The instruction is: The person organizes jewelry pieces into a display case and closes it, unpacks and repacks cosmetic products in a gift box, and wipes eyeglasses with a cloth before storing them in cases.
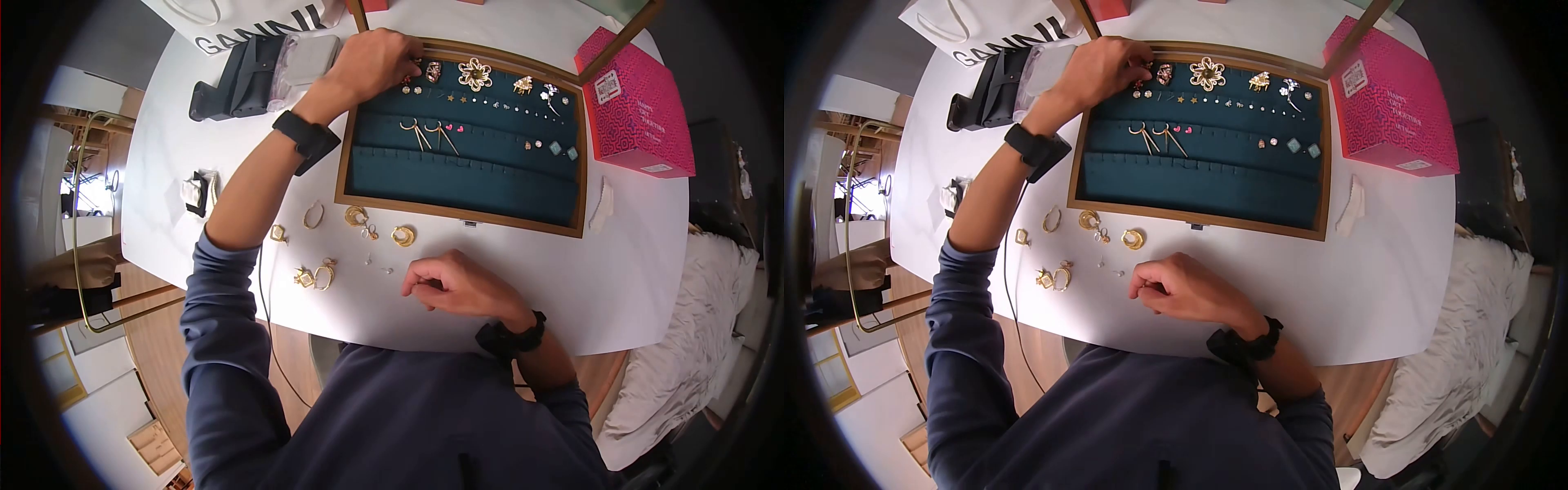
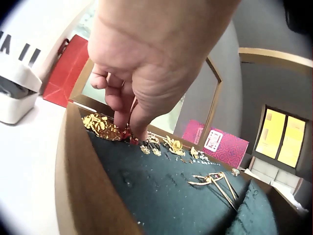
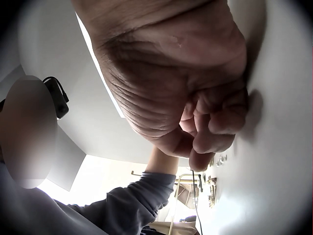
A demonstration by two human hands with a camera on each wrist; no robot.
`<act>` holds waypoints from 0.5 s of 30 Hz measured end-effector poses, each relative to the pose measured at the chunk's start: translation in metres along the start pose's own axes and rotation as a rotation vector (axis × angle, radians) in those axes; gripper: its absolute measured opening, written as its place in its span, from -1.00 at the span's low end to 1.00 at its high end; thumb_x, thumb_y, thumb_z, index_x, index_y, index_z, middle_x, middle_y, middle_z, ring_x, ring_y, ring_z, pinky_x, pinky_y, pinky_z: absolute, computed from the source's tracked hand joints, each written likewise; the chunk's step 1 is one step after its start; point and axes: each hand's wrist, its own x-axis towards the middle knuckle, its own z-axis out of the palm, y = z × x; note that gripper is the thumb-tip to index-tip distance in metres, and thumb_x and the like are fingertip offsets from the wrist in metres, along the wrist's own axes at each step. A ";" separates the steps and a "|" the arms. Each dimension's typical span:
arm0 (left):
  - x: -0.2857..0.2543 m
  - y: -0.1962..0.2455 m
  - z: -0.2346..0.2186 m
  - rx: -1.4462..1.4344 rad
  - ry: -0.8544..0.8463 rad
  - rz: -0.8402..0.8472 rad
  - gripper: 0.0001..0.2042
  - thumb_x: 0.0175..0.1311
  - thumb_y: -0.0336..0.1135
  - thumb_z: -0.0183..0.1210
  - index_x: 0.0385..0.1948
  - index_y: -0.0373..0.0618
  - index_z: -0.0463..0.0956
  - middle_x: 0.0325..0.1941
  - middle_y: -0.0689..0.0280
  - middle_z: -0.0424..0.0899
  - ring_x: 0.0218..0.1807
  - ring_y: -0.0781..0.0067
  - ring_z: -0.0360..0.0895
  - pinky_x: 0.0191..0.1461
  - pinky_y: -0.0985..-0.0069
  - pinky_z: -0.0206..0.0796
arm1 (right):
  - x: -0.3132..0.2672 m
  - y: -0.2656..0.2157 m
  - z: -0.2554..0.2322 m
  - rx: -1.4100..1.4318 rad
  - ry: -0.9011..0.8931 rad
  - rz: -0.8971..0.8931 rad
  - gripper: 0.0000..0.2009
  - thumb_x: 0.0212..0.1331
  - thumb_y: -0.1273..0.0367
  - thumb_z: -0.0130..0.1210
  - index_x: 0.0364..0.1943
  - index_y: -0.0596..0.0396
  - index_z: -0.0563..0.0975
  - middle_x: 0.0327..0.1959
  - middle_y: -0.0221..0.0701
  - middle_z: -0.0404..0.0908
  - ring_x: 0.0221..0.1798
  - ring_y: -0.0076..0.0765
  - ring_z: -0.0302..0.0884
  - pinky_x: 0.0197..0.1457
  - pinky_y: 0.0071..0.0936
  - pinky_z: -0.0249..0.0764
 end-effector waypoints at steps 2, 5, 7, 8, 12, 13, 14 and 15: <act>-0.001 -0.001 0.002 0.003 0.022 0.011 -0.74 0.21 -0.22 0.40 -0.10 -0.04 0.72 -0.29 0.25 0.80 -0.21 0.14 0.74 -0.11 0.30 0.56 | 0.000 0.001 0.000 -0.003 -0.004 -0.002 -0.82 0.26 0.52 0.01 -0.21 0.26 0.64 -0.50 -0.31 0.67 -0.44 -0.47 0.67 -0.31 -0.47 0.52; -0.002 -0.003 0.004 -0.006 0.036 0.012 -0.75 0.23 -0.21 0.39 -0.10 -0.05 0.72 -0.30 0.24 0.80 -0.22 0.14 0.74 -0.12 0.30 0.56 | 0.000 0.001 -0.001 -0.008 -0.010 -0.001 -0.82 0.27 0.51 0.01 -0.21 0.26 0.64 -0.50 -0.32 0.67 -0.44 -0.48 0.66 -0.31 -0.46 0.52; -0.002 -0.003 0.003 -0.016 0.027 0.004 -0.75 0.24 -0.20 0.38 -0.10 -0.05 0.72 -0.31 0.24 0.80 -0.22 0.14 0.74 -0.12 0.30 0.56 | 0.001 0.001 -0.001 -0.009 -0.012 0.000 -0.82 0.27 0.51 0.02 -0.21 0.26 0.64 -0.51 -0.32 0.67 -0.44 -0.48 0.66 -0.31 -0.46 0.52; -0.003 -0.003 0.004 -0.032 0.037 0.004 -0.75 0.25 -0.20 0.38 -0.11 -0.06 0.72 -0.32 0.24 0.80 -0.23 0.14 0.74 -0.12 0.29 0.56 | 0.000 0.001 -0.001 -0.011 -0.012 0.000 -0.82 0.27 0.51 0.02 -0.21 0.25 0.64 -0.51 -0.32 0.67 -0.44 -0.48 0.66 -0.31 -0.46 0.52; -0.004 0.001 -0.002 -0.146 0.077 -0.077 -0.78 0.27 -0.24 0.37 -0.15 -0.12 0.72 -0.30 0.23 0.81 -0.26 0.14 0.74 -0.13 0.30 0.55 | 0.000 0.001 -0.001 -0.016 -0.008 -0.008 -0.82 0.26 0.50 0.02 -0.20 0.25 0.64 -0.52 -0.33 0.67 -0.44 -0.49 0.65 -0.31 -0.47 0.51; -0.003 -0.002 -0.002 -0.146 0.077 -0.077 -0.78 0.27 -0.24 0.37 -0.15 -0.12 0.72 -0.30 0.23 0.81 -0.26 0.14 0.74 -0.13 0.30 0.55 | 0.000 0.001 -0.001 -0.016 -0.008 -0.008 -0.82 0.26 0.50 0.02 -0.20 0.25 0.64 -0.52 -0.33 0.67 -0.44 -0.49 0.65 -0.31 -0.47 0.51; -0.002 -0.007 -0.002 -0.164 0.112 -0.071 -0.80 0.27 -0.27 0.37 -0.17 -0.14 0.72 -0.29 0.22 0.81 -0.27 0.15 0.75 -0.13 0.31 0.55 | 0.000 0.000 -0.001 -0.018 -0.009 -0.008 -0.82 0.26 0.50 0.02 -0.20 0.25 0.64 -0.52 -0.33 0.67 -0.45 -0.49 0.65 -0.31 -0.47 0.51; -0.002 -0.012 -0.002 -0.182 0.148 -0.066 -0.82 0.27 -0.31 0.37 -0.18 -0.17 0.72 -0.29 0.22 0.81 -0.28 0.17 0.75 -0.12 0.32 0.54 | 0.000 0.000 -0.001 -0.020 -0.010 -0.009 -0.82 0.26 0.51 0.02 -0.20 0.25 0.64 -0.52 -0.33 0.67 -0.45 -0.49 0.65 -0.32 -0.47 0.50</act>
